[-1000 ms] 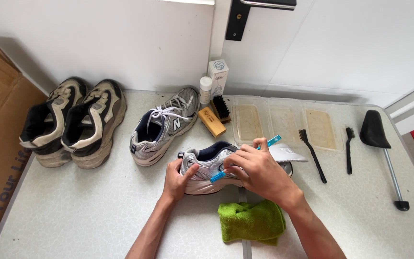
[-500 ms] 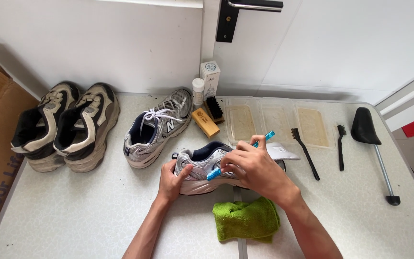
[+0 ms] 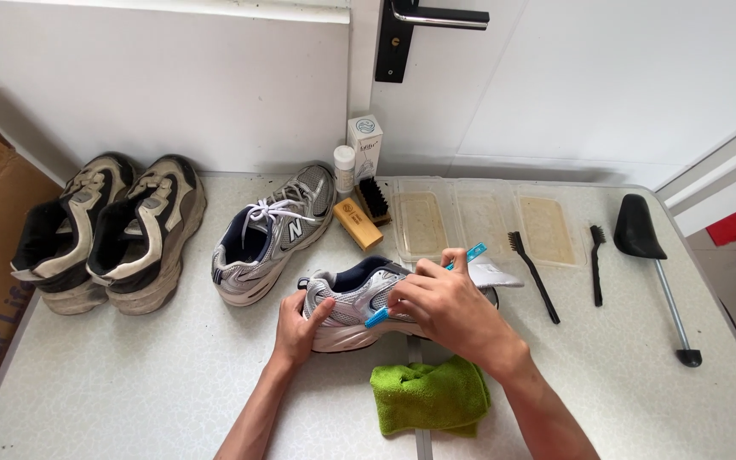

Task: Cleaning a grey sneaker by scrubbing the mesh and sole with a toothbrush and wiping it with a cloth.

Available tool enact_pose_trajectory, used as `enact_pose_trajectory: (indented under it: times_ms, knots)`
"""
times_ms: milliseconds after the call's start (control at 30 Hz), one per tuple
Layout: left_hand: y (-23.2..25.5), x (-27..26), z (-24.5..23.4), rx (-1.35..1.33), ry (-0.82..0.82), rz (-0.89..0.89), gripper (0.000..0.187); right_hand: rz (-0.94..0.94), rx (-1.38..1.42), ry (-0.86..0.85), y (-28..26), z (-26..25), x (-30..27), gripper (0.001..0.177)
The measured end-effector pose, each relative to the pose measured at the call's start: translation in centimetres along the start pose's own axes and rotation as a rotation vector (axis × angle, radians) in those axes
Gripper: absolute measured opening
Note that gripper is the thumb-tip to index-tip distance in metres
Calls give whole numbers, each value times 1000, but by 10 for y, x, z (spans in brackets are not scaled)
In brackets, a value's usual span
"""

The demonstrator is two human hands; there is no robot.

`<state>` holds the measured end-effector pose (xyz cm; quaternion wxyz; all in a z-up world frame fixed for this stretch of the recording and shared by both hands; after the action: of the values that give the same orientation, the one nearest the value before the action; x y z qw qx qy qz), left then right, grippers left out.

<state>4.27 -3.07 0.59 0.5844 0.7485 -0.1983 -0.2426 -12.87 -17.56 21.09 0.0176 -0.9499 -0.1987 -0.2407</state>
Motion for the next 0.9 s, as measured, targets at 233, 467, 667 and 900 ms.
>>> enact_pose_trajectory:
  times_ms: [233, 467, 667, 900]
  knots:
    - [-9, 2, 2, 11, -22, 19, 53, 2, -75, -23, 16, 7, -10, 3]
    - [5, -9, 1, -10, -22, 25, 55, 553, 249, -28, 119, 27, -70, 41]
    - [2, -6, 2, -12, -10, 39, 54, 821, 610, -13, 150, 62, -97, 52]
    - [5, -8, 3, -32, -29, 68, 54, 778, 419, -128, 152, 72, -100, 63]
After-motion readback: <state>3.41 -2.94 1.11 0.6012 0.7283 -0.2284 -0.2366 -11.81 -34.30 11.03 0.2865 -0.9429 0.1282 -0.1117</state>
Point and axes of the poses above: each hand's wrist, its own x-axis towards the middle knuckle, its own z-axis out of the palm, y = z × x, the point moved 5 cm from there along x, towards the middle knuckle, and after that the axes turned 15 degrees about -z, right-handed, at the moved point
